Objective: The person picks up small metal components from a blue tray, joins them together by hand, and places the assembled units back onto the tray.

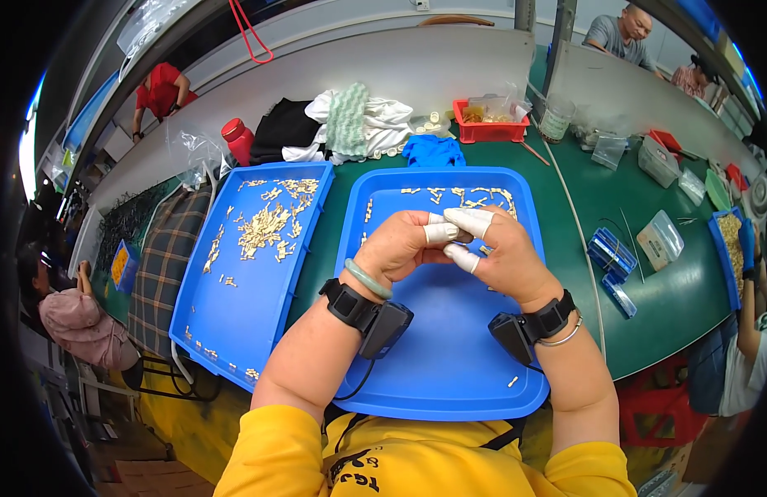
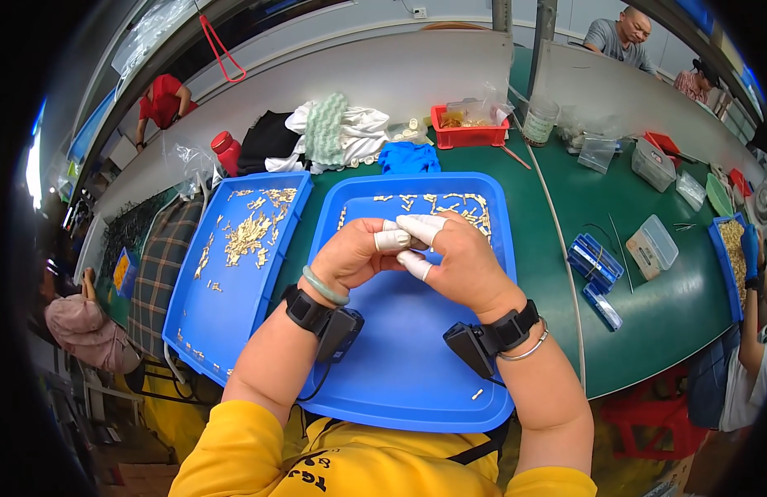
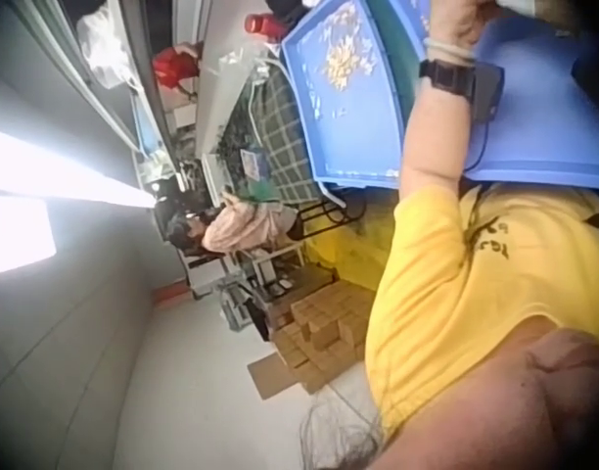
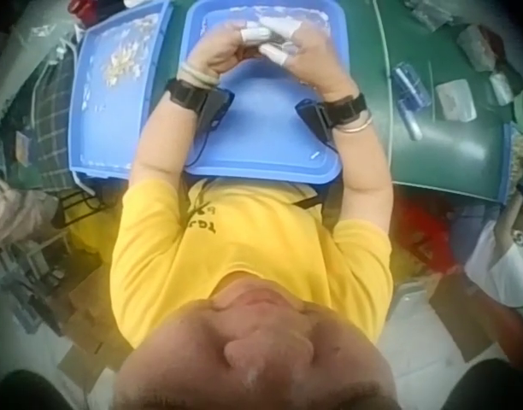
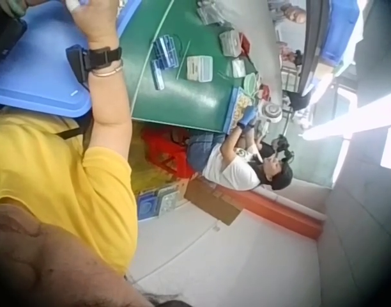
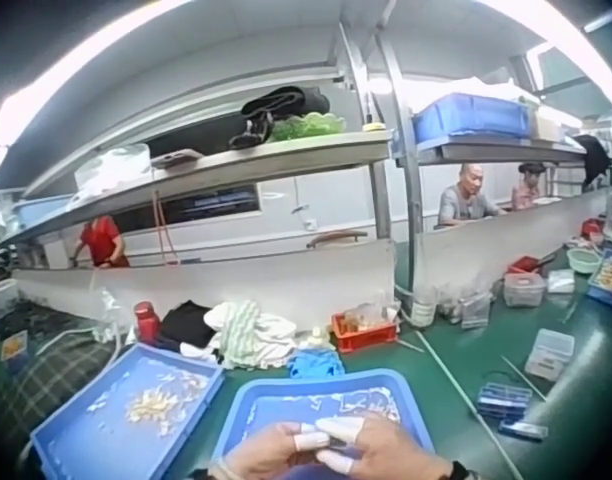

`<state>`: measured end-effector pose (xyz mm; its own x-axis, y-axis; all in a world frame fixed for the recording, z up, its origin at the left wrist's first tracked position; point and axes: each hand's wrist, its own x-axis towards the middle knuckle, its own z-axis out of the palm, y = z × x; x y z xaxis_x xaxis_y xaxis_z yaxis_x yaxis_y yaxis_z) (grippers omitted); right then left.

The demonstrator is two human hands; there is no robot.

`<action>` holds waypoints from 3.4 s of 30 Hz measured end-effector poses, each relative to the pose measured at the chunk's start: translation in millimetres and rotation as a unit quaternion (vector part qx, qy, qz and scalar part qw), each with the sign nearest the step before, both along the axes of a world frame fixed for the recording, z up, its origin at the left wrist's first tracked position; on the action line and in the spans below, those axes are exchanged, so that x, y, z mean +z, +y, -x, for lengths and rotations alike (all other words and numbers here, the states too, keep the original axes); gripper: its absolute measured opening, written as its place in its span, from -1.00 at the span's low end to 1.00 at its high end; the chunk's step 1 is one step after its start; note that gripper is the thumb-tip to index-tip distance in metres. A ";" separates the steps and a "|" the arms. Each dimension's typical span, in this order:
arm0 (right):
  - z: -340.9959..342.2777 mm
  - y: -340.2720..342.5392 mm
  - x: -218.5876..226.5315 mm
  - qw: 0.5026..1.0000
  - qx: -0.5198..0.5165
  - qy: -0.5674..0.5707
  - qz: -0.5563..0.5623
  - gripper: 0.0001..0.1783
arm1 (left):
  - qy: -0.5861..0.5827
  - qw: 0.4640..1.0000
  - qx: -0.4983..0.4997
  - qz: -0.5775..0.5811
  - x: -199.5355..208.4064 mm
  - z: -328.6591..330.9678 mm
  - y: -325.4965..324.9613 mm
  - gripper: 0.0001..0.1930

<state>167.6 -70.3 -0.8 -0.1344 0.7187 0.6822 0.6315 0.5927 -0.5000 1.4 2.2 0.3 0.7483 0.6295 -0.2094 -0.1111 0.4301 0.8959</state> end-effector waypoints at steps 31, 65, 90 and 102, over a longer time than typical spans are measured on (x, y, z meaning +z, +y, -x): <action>-5.7 1.4 -2.9 0.998 -0.057 -0.018 -0.027 -0.27 | 0.017 0.738 0.119 -0.664 3.6 -4.6 -15.5 -0.76; -2.0 1.5 -3.2 0.998 -0.053 0.022 0.002 -0.40 | -0.111 0.907 0.111 -0.390 8.5 -1.7 -21.4 -0.78; -2.5 -0.4 -4.4 0.998 -0.048 0.040 0.014 -0.43 | -0.512 0.827 0.190 0.136 51.0 46.3 -41.0 -0.75; -2.0 -0.8 -7.0 0.997 -0.050 0.053 0.034 -0.44 | -0.224 0.908 0.322 -0.146 61.3 104.1 5.8 -0.78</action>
<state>169.6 -71.1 -7.7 0.0103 0.7695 0.6386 0.6271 0.4925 -0.6035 -102.7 8.0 61.6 0.1734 0.9469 0.2707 -0.6364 -0.1020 0.7646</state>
